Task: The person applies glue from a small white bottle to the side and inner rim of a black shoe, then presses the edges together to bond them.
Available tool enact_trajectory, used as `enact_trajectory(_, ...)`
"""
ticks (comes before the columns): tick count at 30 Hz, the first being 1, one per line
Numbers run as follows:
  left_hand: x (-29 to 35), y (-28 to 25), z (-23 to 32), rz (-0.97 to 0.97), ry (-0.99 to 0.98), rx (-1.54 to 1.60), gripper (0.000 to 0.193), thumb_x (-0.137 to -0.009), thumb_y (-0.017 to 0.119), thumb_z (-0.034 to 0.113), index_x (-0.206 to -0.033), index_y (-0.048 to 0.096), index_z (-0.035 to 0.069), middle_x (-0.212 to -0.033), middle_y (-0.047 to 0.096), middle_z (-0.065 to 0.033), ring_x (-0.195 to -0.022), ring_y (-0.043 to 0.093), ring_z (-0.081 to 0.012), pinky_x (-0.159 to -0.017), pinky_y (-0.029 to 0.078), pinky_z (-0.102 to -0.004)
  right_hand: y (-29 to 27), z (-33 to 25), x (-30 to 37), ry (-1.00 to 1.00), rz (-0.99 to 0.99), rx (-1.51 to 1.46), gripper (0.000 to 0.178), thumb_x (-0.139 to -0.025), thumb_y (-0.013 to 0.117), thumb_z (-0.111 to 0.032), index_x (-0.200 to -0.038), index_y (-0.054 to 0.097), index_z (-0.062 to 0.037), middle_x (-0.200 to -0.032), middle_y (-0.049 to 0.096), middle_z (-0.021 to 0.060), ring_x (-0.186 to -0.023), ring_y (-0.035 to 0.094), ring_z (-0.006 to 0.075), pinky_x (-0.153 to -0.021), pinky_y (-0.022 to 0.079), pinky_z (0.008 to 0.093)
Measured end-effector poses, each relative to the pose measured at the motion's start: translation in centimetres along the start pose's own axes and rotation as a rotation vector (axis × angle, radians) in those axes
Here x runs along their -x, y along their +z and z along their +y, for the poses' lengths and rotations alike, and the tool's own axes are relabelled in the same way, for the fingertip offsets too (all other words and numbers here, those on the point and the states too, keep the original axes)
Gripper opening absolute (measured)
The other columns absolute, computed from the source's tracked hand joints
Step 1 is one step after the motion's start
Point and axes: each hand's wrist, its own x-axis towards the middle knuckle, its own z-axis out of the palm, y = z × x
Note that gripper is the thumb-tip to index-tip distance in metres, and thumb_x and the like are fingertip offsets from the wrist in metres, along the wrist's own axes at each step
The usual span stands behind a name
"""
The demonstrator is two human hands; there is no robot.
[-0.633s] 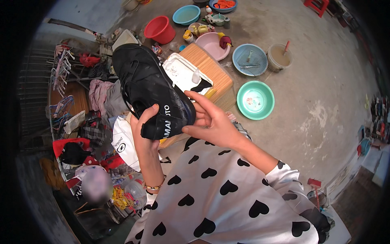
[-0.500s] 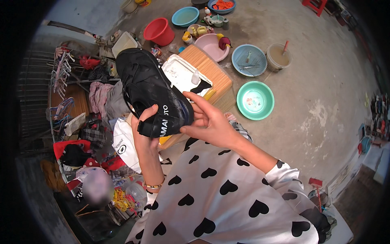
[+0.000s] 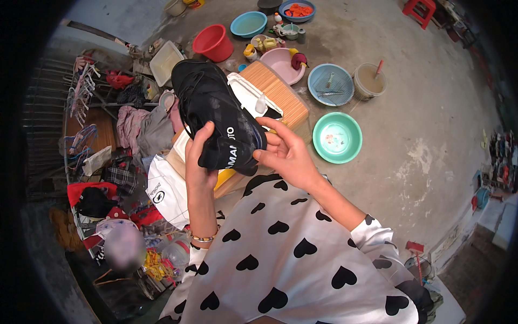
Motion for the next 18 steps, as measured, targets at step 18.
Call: enact_trajectory(18, 2.8, 1.6, 2.2, -0.097, 0.923, -1.003, 0.021, -0.073, 0.072, -0.001, -0.081, 0.053, -0.004, -0.095, 0.064, -0.0159, -0.105, 0.058, -0.0365, -0.087, 0.046, -0.0415, 1.2, 0.4, -1.0, -0.059, 0.070, -0.071, 0.057, -0.084, 0.056, 0.001, -0.135, 0.032, 0.0027, -0.112, 0.060, 0.0148, -0.095, 0.062, 0.0187, -0.078, 0.054, 0.0320)
